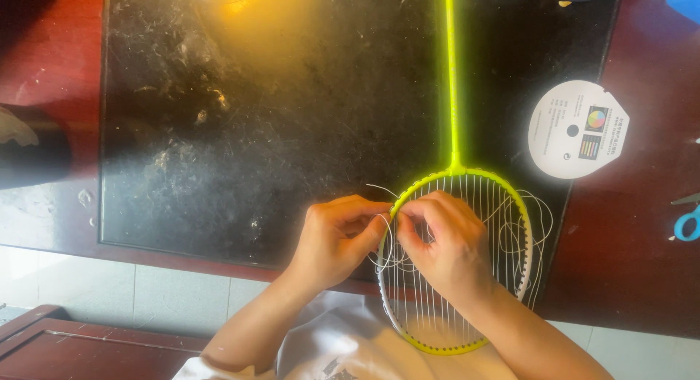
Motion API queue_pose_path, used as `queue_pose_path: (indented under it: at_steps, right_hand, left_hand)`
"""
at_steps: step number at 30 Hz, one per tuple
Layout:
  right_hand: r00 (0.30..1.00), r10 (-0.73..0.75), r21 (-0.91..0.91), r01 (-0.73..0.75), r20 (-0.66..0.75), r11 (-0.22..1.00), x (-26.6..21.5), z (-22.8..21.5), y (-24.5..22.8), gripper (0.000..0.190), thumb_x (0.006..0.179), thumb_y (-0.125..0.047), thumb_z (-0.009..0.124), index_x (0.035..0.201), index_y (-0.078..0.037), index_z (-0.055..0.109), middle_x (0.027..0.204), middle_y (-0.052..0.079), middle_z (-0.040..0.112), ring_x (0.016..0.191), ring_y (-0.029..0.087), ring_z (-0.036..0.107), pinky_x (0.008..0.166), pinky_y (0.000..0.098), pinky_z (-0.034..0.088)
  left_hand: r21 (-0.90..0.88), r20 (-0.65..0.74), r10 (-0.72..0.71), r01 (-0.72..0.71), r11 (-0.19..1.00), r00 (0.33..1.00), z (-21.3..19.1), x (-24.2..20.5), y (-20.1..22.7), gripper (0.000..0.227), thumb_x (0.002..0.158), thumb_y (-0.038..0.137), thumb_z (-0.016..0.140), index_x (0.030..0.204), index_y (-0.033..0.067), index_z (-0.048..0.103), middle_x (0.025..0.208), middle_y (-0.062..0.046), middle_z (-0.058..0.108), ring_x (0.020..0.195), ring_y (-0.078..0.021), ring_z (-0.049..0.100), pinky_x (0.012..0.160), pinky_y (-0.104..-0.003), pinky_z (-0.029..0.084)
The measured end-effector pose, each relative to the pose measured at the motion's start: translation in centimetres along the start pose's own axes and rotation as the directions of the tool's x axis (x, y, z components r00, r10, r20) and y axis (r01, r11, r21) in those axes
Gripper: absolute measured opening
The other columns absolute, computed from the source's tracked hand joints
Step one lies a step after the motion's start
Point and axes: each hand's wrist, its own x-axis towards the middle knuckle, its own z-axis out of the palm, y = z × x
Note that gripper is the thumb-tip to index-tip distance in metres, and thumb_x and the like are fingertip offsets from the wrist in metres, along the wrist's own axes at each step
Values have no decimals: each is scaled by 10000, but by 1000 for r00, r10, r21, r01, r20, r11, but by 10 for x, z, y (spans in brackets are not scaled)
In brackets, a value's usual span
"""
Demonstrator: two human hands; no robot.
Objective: Stringing a badminton racket manually by threading the string through the frame's grommets.
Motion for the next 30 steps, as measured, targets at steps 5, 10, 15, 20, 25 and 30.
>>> queue_pose_path:
  at_steps: [5, 10, 15, 20, 25, 30]
  right_hand:
    - [1000, -18, -21, 18, 2, 1000, 0, 2, 3, 177, 814, 7, 761, 934, -38, 638, 873, 89, 674, 790, 272, 681, 712, 369, 534]
    - [991, 50, 54, -57, 127, 997, 4, -20, 8, 124, 840, -18, 741, 895, -36, 630, 849, 77, 676, 781, 191, 698, 701, 309, 553]
    - [934, 225, 648, -354, 276, 674, -3, -56, 38, 96, 1018, -60, 611, 1110, -42, 635, 1009, 101, 687, 1012, 207, 671, 935, 353, 555]
    - [936, 284, 966, -241, 206, 93, -17, -120, 64, 122, 1100, -109, 552, 1184, -33, 600, 747, 42, 522, 678, 180, 505, 688, 368, 429]
    - [912, 397, 986, -145, 100, 85, -58, -157, 114, 78, 1090, -103, 541, 1105, -30, 564, 616, -2, 424, 513, 74, 310, 565, 294, 300]
    - [923, 236, 718, -386, 305, 580, -77, -152, 114, 161, 972, -60, 676, 1133, -46, 661, 706, -8, 578, 597, 59, 448, 564, 279, 356]
  left_hand:
    - [25, 5, -22, 22, 999, 1000, -2, 0, 1, 177, 935, 63, 688, 1058, -45, 757, 866, -71, 754, 699, -91, 738, 624, -233, 605]
    - [26, 21, -39, 38, 999, 999, -2, 0, 5, 173, 935, 68, 691, 1059, -29, 764, 858, -72, 757, 682, -105, 750, 606, -235, 603]
    - [207, -26, 107, -99, 973, 994, -2, 1, 7, 186, 931, 46, 679, 1090, -24, 745, 873, -98, 755, 680, -128, 756, 612, -233, 611]
    - [223, -171, 181, -141, 965, 969, -20, -3, 19, 188, 990, 101, 661, 1115, -5, 751, 805, -53, 721, 658, -82, 679, 577, -220, 551]
    - [-112, -352, 120, -169, 979, 928, -60, -16, 25, 237, 1069, 187, 633, 1137, -14, 738, 733, 27, 574, 616, -29, 476, 538, -196, 353]
    - [356, -319, 379, -261, 897, 869, -115, -46, 78, 137, 1065, 79, 680, 1136, -32, 716, 838, -24, 657, 691, -51, 522, 619, -193, 359]
